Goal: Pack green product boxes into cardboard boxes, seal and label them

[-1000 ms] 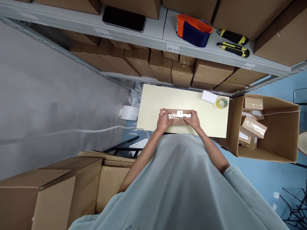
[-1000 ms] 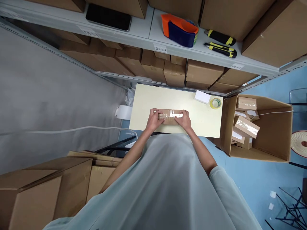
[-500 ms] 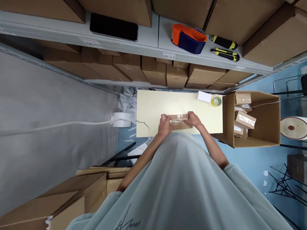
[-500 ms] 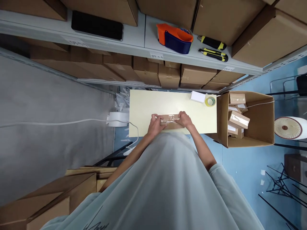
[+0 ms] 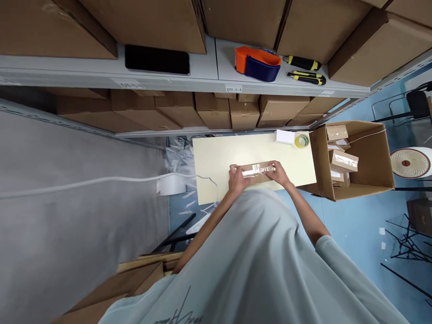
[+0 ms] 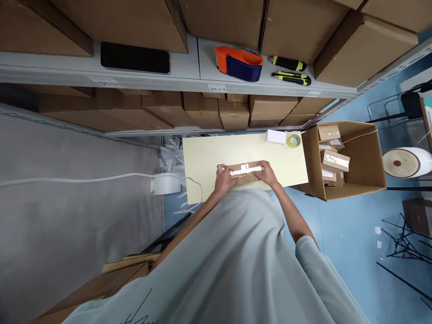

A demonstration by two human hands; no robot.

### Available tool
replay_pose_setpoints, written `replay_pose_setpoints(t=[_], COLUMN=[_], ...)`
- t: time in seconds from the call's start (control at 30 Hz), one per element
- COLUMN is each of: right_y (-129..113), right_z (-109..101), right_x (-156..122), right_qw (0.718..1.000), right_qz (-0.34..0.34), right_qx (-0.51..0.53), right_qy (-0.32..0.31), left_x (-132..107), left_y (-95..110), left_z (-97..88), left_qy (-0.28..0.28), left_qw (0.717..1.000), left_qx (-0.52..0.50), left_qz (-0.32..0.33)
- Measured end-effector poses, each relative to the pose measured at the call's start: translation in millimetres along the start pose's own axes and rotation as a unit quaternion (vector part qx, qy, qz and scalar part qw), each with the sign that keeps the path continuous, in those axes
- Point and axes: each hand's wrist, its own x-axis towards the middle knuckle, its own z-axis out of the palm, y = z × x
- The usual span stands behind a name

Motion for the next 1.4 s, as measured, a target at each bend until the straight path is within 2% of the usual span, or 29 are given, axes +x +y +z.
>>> replay_pose_setpoints(t=[0.07,0.13,0.3,0.43,0.57,0.67,0.8,0.97,1.23,1.4], right_y=[7.2,7.4,-13.5,-27.9,-30.5,-29.1,-26.1,-20.1,-19.4,-27.3], right_z=[6.0,10.6,15.7,12.5,5.5,-3.5,-21.5,-36.2,-30.1,-32.0], right_x=[-8.2,-11.1,-3.8,3.3,7.2,10.8,21.1,33.3,35.1,40.9], right_qw=[0.998,0.997,0.992,0.986,0.986,0.988,0.990,0.988,0.976,0.967], right_qz=[0.033,0.065,0.101,0.094,0.077,0.075,0.061,0.068,0.063,0.065], right_qx=[0.051,0.049,-0.070,-0.133,-0.138,-0.129,-0.122,-0.138,-0.196,-0.232], right_qy=[0.014,0.018,0.005,-0.027,-0.056,-0.046,-0.029,-0.029,-0.069,-0.077], left_x=[-0.9,-4.9,-14.8,-9.3,0.9,7.7,21.8,38.5,44.6,52.5], left_y=[-5.2,-11.3,-16.6,-6.6,5.3,15.8,35.1,54.5,60.4,65.2], left_z=[5.1,9.6,9.9,4.7,1.1,-0.3,1.5,10.5,17.3,13.0], left_qy=[0.031,0.059,0.064,0.080,0.090,0.098,0.112,0.084,0.040,0.024], left_qw=[0.999,0.994,0.989,0.988,0.983,0.982,0.985,0.990,0.989,0.986], left_qx=[-0.042,-0.088,-0.128,-0.094,-0.079,-0.071,-0.050,-0.015,0.042,0.066], left_qz=[0.013,0.020,-0.028,-0.095,-0.138,-0.144,-0.119,-0.108,-0.138,-0.154])
